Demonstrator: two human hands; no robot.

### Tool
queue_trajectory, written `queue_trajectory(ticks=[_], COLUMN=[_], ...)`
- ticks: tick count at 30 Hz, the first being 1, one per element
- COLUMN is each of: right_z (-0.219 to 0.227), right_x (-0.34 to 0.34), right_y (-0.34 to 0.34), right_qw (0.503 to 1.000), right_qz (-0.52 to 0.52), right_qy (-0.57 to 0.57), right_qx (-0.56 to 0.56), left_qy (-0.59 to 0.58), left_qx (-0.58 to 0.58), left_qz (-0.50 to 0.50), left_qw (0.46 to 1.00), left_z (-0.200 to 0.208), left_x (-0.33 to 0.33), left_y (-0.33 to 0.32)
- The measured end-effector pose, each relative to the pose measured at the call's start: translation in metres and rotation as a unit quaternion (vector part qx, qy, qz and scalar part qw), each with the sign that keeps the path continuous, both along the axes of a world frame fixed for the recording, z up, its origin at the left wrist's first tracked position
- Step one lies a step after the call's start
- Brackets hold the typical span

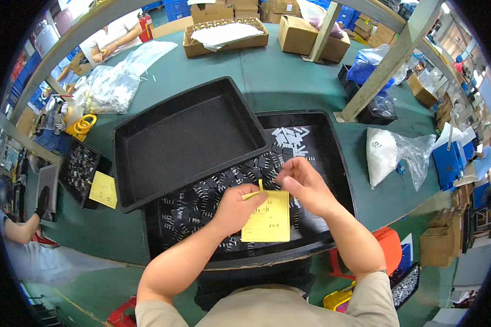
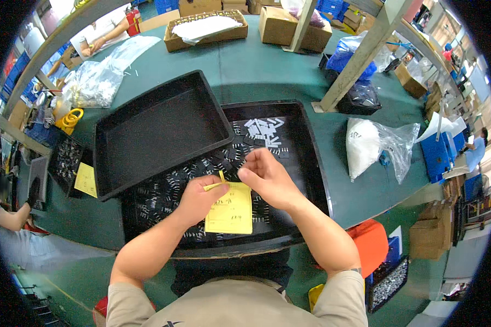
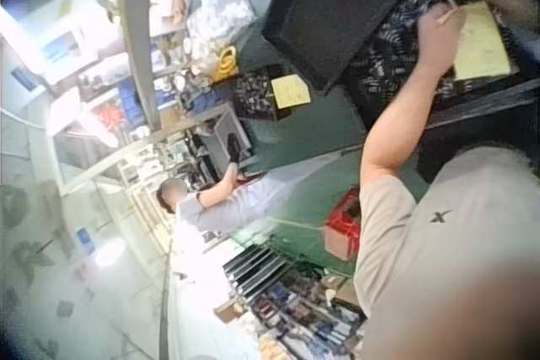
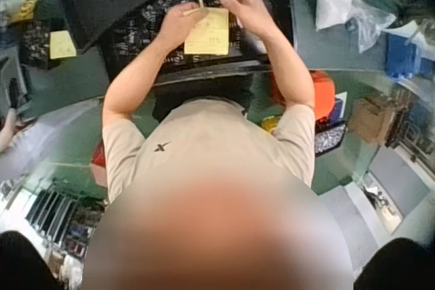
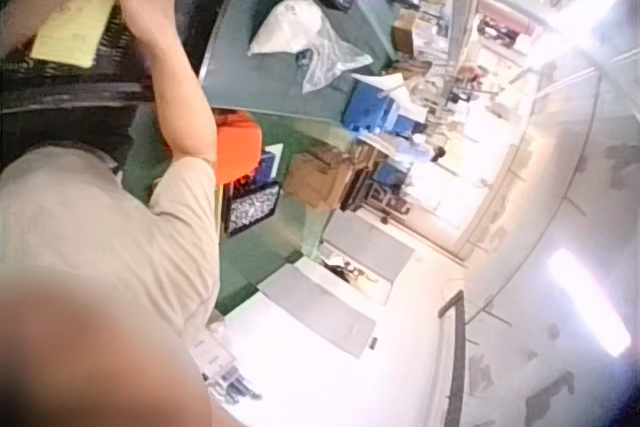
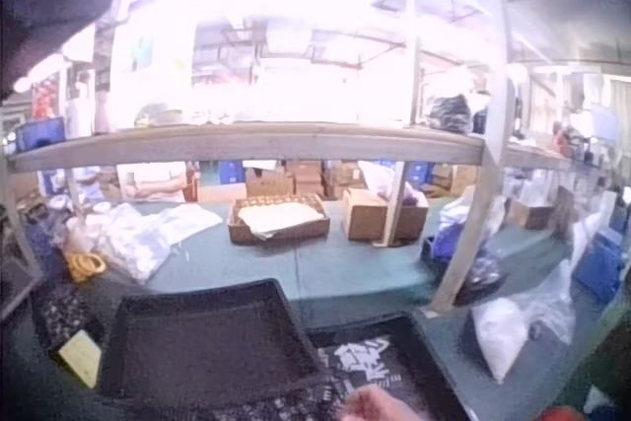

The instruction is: The person sorts small black and white plastic components from a tray and assembles them by hand. They pick up a black base and insert white pins into it, repeating the process to create small assemblies. The person places the finished units into a separate tray on the table.

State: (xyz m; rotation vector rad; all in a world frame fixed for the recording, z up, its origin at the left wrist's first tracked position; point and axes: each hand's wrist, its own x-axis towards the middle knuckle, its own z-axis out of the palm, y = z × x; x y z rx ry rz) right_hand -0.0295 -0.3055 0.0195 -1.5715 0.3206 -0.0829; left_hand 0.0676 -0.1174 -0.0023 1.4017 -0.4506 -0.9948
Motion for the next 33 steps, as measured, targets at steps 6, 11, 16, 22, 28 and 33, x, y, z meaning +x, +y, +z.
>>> queue_trajectory(ticks=[6, 11, 16, 22, 28, 33], right_z=[0.005, 0.020, 0.038, 0.046, 0.031, 0.005], right_x=[-0.023, -0.015, 0.008, 0.049, 0.095, 0.141], right_y=[0.012, 0.005, -0.020, -0.061, -0.097, -0.115], right_qw=[0.991, 0.997, 0.999, 0.987, 0.993, 0.982], right_qz=[0.057, -0.029, -0.021, -0.049, -0.093, -0.162], right_qy=[0.071, -0.023, -0.043, -0.086, -0.071, -0.088], right_qx=[0.099, 0.074, -0.008, -0.130, 0.011, -0.026], left_qy=[-0.036, -0.078, -0.094, -0.192, -0.237, -0.248], left_qx=[-0.069, -0.088, -0.063, 0.017, 0.050, 0.087], left_qz=[0.144, 0.168, 0.165, 0.151, 0.166, 0.205], left_qw=[0.987, 0.979, 0.980, 0.970, 0.956, 0.943], left_z=[0.014, 0.043, 0.083, 0.091, 0.082, 0.072], left_x=[0.000, 0.008, 0.040, 0.080, 0.110, 0.129], left_y=[-0.002, -0.006, -0.022, -0.053, -0.082, -0.103])
